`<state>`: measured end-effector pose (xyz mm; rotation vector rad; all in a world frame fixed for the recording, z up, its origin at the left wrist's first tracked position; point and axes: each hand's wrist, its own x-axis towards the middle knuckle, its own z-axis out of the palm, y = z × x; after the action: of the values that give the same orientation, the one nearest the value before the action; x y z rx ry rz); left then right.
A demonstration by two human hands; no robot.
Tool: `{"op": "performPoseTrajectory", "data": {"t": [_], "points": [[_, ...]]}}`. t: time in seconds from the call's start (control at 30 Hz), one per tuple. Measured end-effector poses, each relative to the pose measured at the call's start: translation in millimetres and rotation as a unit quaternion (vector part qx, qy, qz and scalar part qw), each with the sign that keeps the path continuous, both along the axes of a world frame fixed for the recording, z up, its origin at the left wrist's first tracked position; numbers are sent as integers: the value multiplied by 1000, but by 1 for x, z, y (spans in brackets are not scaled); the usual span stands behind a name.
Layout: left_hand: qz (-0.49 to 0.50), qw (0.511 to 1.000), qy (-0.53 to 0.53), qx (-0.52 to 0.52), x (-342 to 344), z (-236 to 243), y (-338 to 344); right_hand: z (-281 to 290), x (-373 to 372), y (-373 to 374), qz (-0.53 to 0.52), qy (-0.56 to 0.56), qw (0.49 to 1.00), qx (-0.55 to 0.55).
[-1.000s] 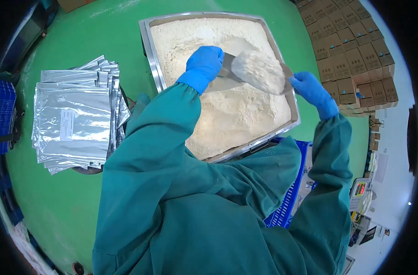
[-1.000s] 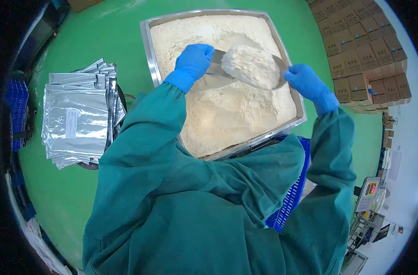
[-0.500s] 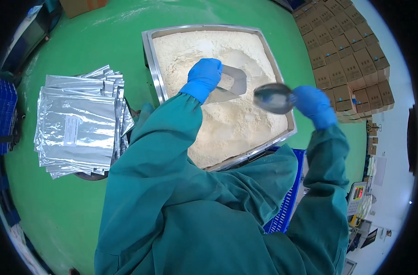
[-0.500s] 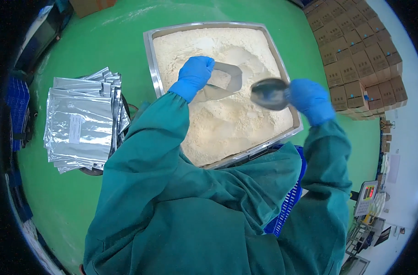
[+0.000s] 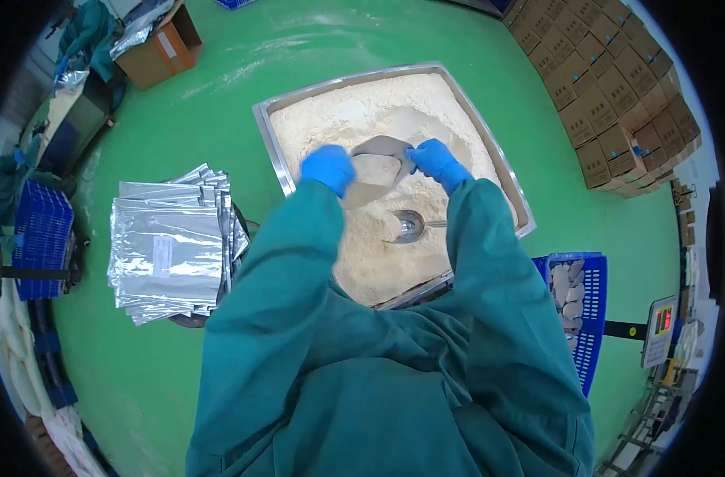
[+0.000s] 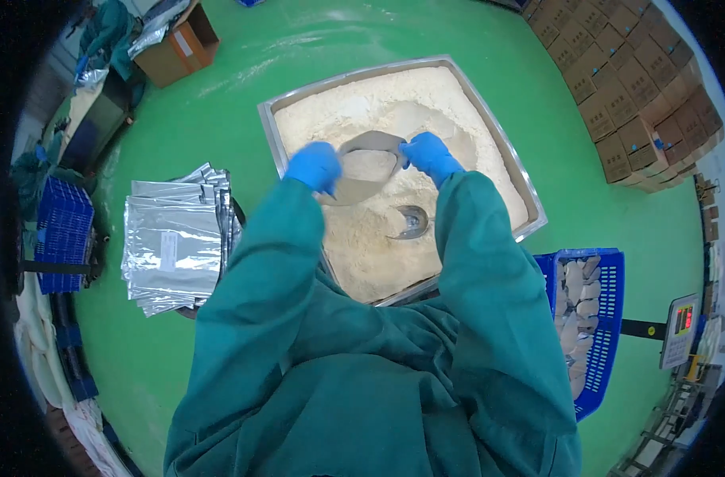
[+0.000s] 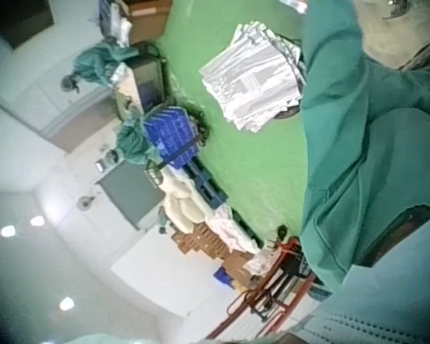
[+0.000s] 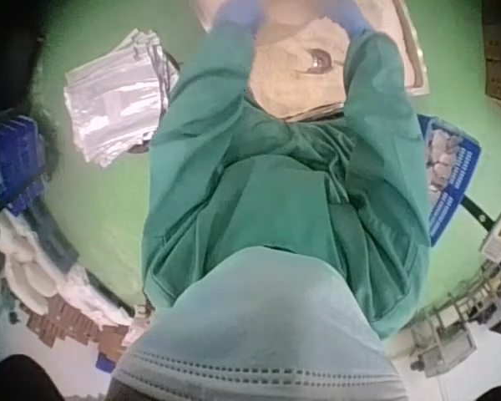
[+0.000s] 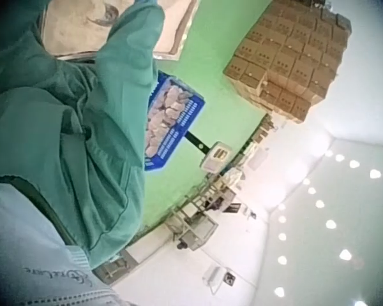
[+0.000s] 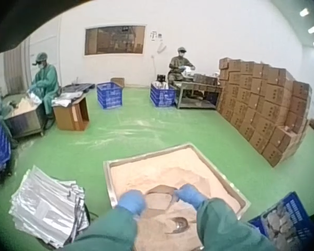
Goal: Scooping a white powder from a large square container into individual silver bags and weighing them on a scale.
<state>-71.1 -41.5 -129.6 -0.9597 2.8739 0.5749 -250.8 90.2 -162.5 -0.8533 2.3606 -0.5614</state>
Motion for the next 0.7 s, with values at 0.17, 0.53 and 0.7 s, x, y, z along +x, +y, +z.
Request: {"op": "performPoseTrajectory", "data": {"t": [0.17,0.53,0.7], "points": [[-3,990,-37,137,5,33,-28,51,-2,40,-11,-57,985,-166],[-41,957,127,257,-51,90,38,114,-2,253,-233,88,924,-291],[-80,984,83,137,-61,69,53,49,30,518,-489,119,797,-334]]}}
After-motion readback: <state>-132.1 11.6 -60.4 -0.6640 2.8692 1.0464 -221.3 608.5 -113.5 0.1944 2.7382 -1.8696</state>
